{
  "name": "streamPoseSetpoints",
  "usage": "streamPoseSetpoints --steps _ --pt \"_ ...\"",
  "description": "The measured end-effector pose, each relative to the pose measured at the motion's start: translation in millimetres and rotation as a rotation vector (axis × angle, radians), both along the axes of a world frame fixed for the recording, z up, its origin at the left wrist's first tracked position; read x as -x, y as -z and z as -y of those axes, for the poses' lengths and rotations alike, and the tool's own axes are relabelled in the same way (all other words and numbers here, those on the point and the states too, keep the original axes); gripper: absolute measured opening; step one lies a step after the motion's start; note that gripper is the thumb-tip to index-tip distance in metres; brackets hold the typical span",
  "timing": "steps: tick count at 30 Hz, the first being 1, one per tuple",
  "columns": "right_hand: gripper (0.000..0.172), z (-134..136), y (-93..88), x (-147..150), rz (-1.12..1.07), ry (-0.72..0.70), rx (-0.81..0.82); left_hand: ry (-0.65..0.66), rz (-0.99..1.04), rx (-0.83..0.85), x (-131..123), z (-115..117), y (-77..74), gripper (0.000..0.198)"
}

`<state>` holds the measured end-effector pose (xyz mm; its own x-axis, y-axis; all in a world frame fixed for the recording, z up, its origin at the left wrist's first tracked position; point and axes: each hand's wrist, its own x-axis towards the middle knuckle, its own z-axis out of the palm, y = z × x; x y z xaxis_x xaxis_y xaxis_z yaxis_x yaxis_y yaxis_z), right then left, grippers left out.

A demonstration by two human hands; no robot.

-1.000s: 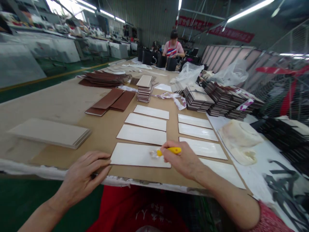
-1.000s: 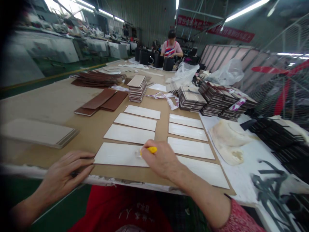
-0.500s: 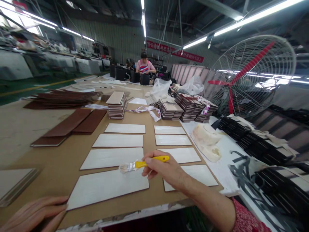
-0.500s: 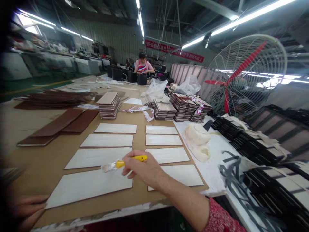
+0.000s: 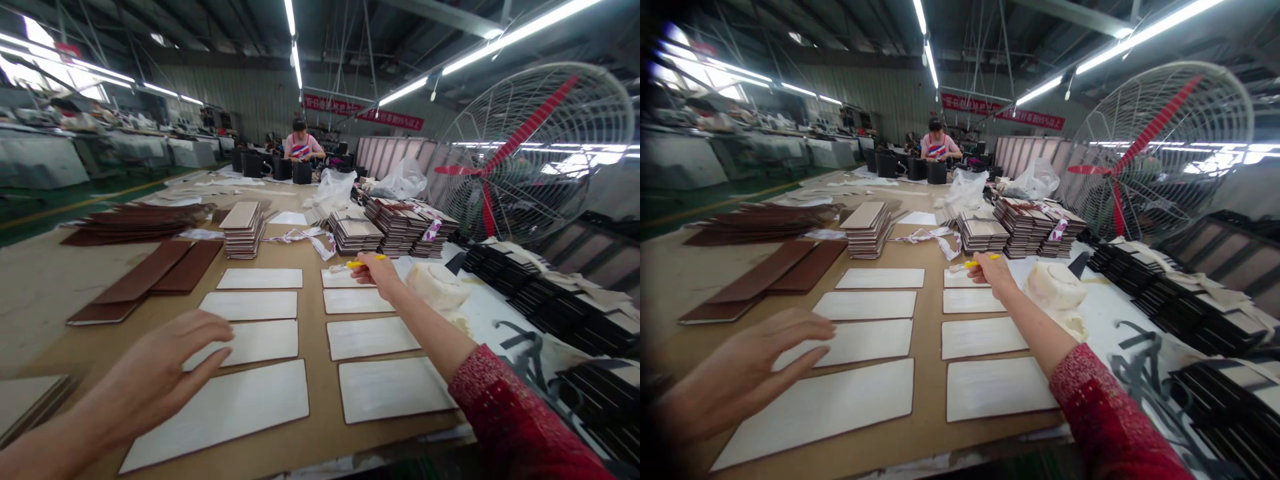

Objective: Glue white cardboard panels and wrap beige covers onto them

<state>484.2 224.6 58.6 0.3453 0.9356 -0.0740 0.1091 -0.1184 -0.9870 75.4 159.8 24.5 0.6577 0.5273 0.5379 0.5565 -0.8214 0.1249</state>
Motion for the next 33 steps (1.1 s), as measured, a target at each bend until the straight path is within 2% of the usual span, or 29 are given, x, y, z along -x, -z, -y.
streamPoseSetpoints --steps 3,6,8,11,15,21,28,33 --pt "0.025 -26.2 14.6 1.5 0.002 -0.007 0.064 0.095 -0.214 0.144 -64.5 -50.2 -5.9 0.019" --pt "0.026 -46.7 26.4 3.2 0.009 -0.011 0.128 0.106 -0.344 0.214 -121.2 -93.9 3.1 0.031" --pt "0.027 -56.0 31.4 3.4 0.014 -0.012 0.158 0.098 -0.387 0.235 -149.9 -114.9 11.9 0.036" --pt "0.028 -63.0 35.0 1.7 0.022 -0.018 0.183 0.085 -0.450 0.262 -179.0 -132.9 22.5 0.041" --pt "0.029 -64.9 37.0 -2.3 0.037 -0.027 0.197 0.064 -0.519 0.293 -197.0 -140.7 28.9 0.039" --pt "0.031 -66.5 40.1 -3.6 0.068 -0.067 0.218 0.031 -0.575 0.313 -206.5 -149.3 32.0 0.040" --pt "0.029 -68.2 26.7 -24.5 0.193 -0.072 0.278 0.033 -0.588 0.299 -213.3 -158.5 38.4 0.030" --pt "0.028 -74.0 27.1 -21.6 0.220 -0.083 0.255 0.038 -0.597 0.292 -214.6 -158.5 38.8 0.041"
